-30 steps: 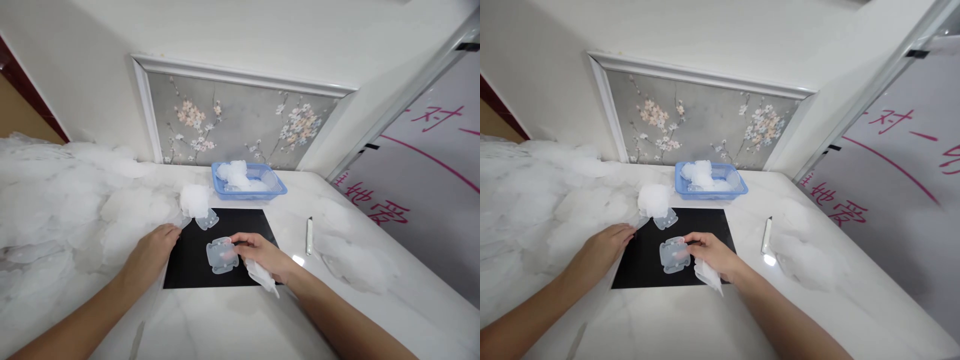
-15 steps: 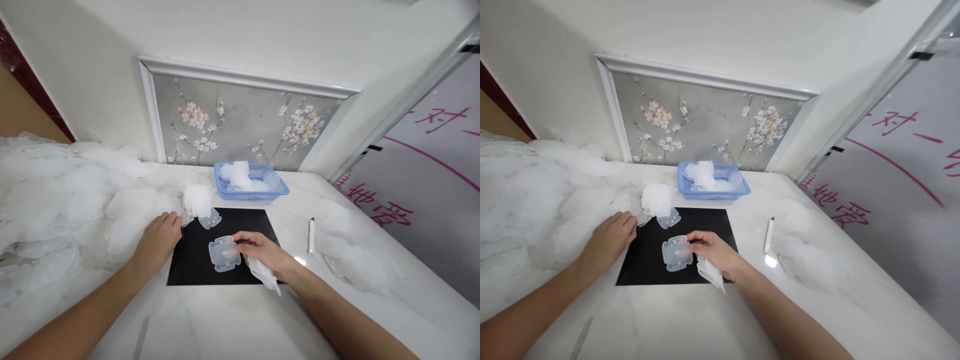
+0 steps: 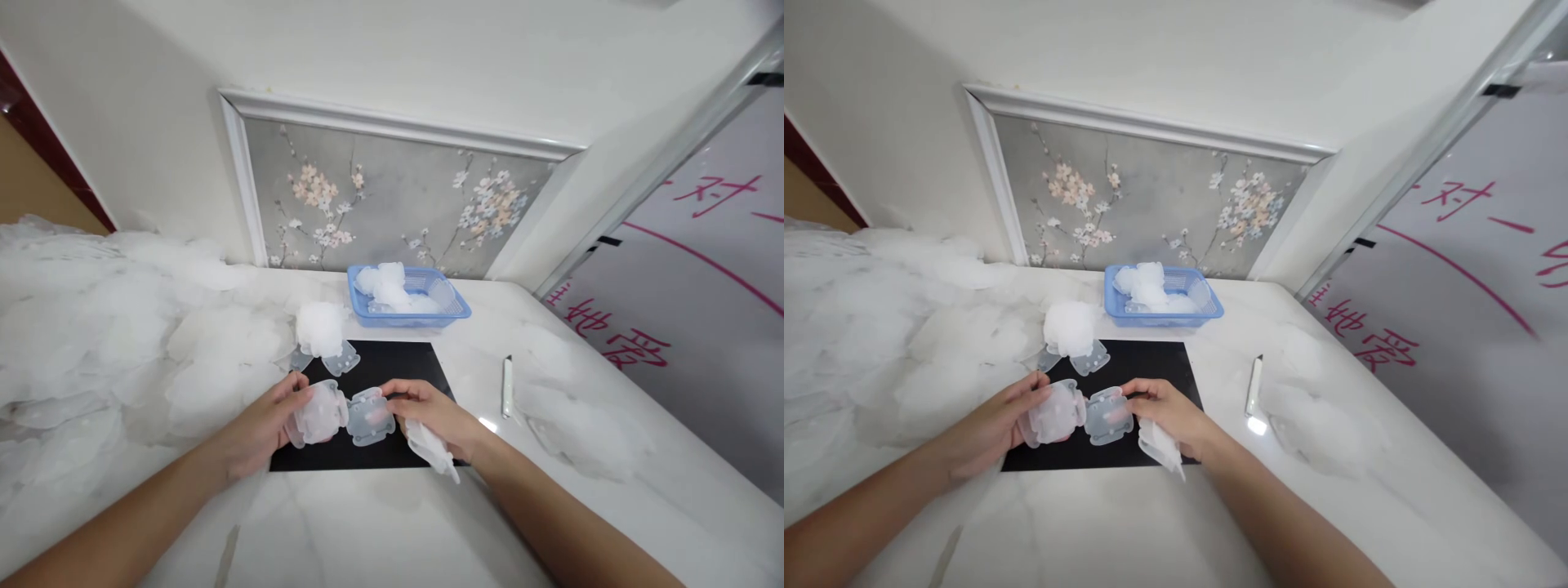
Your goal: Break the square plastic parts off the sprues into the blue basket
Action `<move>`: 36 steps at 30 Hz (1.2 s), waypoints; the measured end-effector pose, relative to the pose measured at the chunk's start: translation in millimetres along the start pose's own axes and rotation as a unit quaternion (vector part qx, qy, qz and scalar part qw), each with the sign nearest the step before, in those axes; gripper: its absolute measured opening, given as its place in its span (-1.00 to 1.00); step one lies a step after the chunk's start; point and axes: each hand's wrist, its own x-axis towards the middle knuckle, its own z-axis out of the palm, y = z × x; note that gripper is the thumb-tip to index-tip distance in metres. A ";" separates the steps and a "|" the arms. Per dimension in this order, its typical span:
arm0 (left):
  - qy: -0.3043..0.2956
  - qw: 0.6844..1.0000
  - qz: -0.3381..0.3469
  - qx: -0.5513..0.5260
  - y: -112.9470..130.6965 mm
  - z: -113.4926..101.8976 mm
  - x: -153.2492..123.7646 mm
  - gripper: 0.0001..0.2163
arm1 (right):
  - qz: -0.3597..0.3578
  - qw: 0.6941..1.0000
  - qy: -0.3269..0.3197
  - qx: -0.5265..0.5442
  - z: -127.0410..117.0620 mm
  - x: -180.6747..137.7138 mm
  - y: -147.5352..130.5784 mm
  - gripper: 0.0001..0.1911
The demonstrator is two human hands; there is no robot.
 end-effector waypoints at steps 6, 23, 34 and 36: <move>-0.025 0.993 -0.052 -0.107 3.9 7.5 0.5 -0.59 | -0.077 0.995 0.051 -0.043 -3.5 2.6 4.9 -0.61; 0.040 0.983 0.100 0.151 -16.8 20.1 6.8 -0.70 | -0.378 0.818 0.009 -0.435 33.7 -4.9 21.7 -0.79; 0.085 0.939 0.146 0.299 -18.6 24.8 3.8 -0.50 | -0.477 0.779 -0.034 -0.405 29.3 -5.0 22.6 -0.83; 0.066 0.948 0.106 0.293 -15.4 18.5 3.9 -0.43 | -0.484 0.780 -0.054 -0.392 28.5 -7.8 21.7 -0.82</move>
